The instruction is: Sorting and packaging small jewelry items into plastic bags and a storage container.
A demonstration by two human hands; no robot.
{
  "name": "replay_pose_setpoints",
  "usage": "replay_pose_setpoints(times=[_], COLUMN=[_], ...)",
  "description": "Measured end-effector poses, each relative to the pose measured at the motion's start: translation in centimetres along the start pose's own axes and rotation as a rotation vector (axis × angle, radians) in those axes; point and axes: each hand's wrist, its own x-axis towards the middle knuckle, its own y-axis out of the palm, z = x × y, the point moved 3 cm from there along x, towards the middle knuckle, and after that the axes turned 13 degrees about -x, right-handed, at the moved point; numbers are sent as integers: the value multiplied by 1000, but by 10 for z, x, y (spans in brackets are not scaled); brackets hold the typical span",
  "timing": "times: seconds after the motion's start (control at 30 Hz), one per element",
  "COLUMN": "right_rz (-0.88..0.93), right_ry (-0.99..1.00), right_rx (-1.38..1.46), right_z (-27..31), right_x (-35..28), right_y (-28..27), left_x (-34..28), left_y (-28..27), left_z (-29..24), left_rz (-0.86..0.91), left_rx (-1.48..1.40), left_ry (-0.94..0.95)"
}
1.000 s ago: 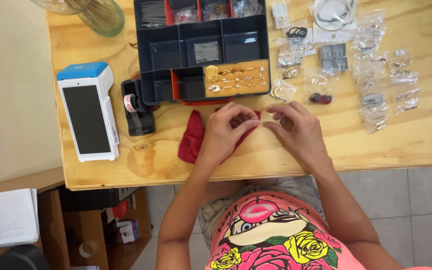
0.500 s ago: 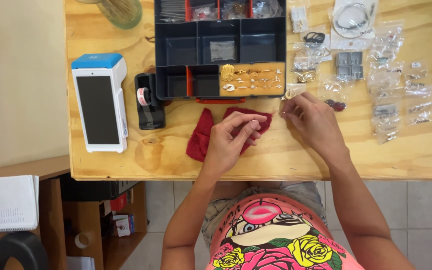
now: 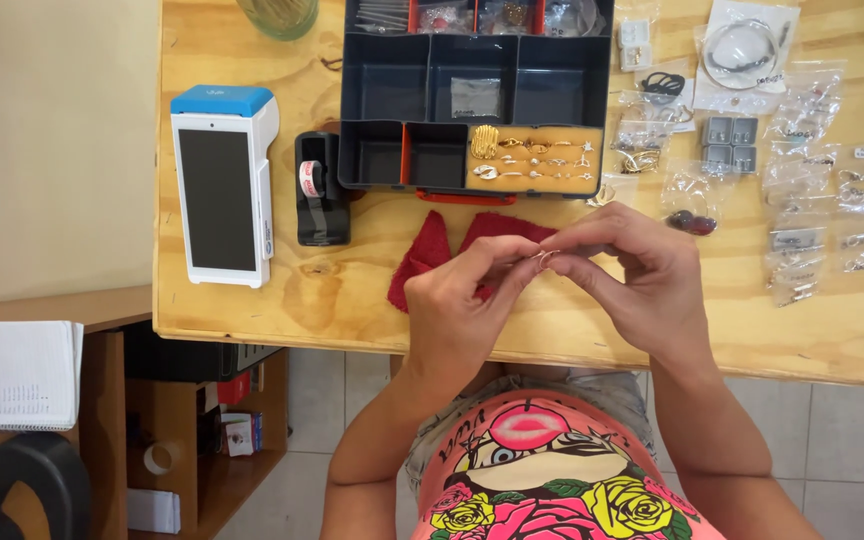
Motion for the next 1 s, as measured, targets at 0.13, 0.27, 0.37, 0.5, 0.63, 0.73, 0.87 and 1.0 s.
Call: replay_pose_setpoints(times=[0.13,0.27,0.37,0.5,0.63,0.73,0.87,1.0], right_rz=[-8,-64,-108,44,159,201,41,-191], right_ry=[-33,25,16,22,208,236,47,-116], right_rx=[-77,109,137,-289,-542,-748,-493,-180], right_z=[0,-8,-12,-14,-79,-91,-44,34], right_x=[-3,-14,-19,-2,-33,-46,-27,-19], right_y=[-1,-1,-4,-3,-4,-10,-15,-10], left_x=[1,0,0,1,-5,-7,-6,-5], left_y=[-5,-7,-7,-14,-15,-13,-9,-10], left_z=[-13,-16,-19,-18,-7,-10,-19,-36], left_rz=[-5,-65,-100,-133,-143,-132,-116,-7], left_rx=[211,-50,-195,-278,-360,-449,-512,-506], left_ry=[181,120,77,64,-6,-38,11,27])
